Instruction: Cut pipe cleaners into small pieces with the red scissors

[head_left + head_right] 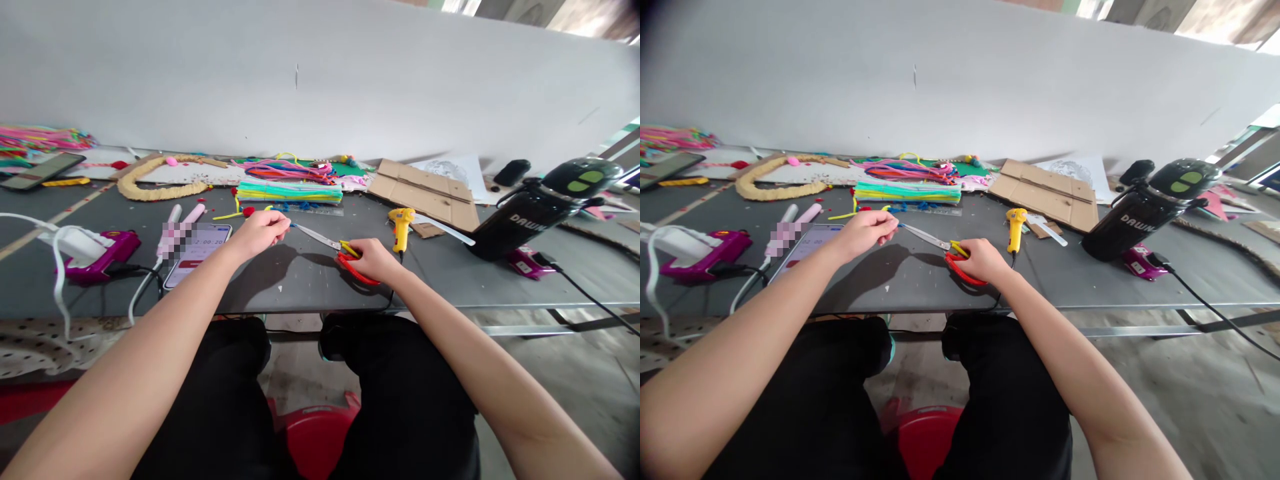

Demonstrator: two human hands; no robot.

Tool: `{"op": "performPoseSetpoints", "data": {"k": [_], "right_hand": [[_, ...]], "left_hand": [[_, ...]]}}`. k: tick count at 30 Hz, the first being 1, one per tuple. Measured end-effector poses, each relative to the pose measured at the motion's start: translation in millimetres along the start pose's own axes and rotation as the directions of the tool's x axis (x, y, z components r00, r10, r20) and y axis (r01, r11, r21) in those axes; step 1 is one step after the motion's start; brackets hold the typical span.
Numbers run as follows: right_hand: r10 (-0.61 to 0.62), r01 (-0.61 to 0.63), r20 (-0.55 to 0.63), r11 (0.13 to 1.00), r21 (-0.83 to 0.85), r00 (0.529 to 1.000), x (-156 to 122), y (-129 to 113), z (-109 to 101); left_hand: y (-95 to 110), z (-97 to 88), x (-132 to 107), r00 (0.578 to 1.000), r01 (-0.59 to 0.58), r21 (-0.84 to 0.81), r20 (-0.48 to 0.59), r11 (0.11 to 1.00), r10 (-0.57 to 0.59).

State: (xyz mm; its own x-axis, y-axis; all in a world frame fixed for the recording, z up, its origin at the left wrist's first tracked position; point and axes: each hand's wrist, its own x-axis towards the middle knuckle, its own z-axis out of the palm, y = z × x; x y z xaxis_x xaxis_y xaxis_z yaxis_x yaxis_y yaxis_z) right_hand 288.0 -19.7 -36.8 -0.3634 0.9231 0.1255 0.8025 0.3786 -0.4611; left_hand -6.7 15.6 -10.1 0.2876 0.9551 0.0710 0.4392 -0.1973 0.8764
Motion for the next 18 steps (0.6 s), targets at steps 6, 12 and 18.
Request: {"op": "performPoseSetpoints", "data": {"k": [6,12,18], "right_hand": [[-0.015,0.015,0.0,1.0,-0.009,1.0,1.5,2.4,1.0],[-0.018,0.019,-0.016,1.0,0.006,1.0,2.9,4.3,2.4],[0.037,-0.032,-0.049,0.994,0.1,0.998,-1.3,-2.1,0.9]], "left_hand": [[3.2,0.9,-1.5,1.0,0.001,-0.012,-0.003,1.0,-0.001],[6.6,1.6,-2.1,1.0,0.019,-0.038,0.011,0.999,-0.018],[7.8,2.1,-1.7,0.999,0.032,-0.071,0.007,0.997,-0.031]]}}
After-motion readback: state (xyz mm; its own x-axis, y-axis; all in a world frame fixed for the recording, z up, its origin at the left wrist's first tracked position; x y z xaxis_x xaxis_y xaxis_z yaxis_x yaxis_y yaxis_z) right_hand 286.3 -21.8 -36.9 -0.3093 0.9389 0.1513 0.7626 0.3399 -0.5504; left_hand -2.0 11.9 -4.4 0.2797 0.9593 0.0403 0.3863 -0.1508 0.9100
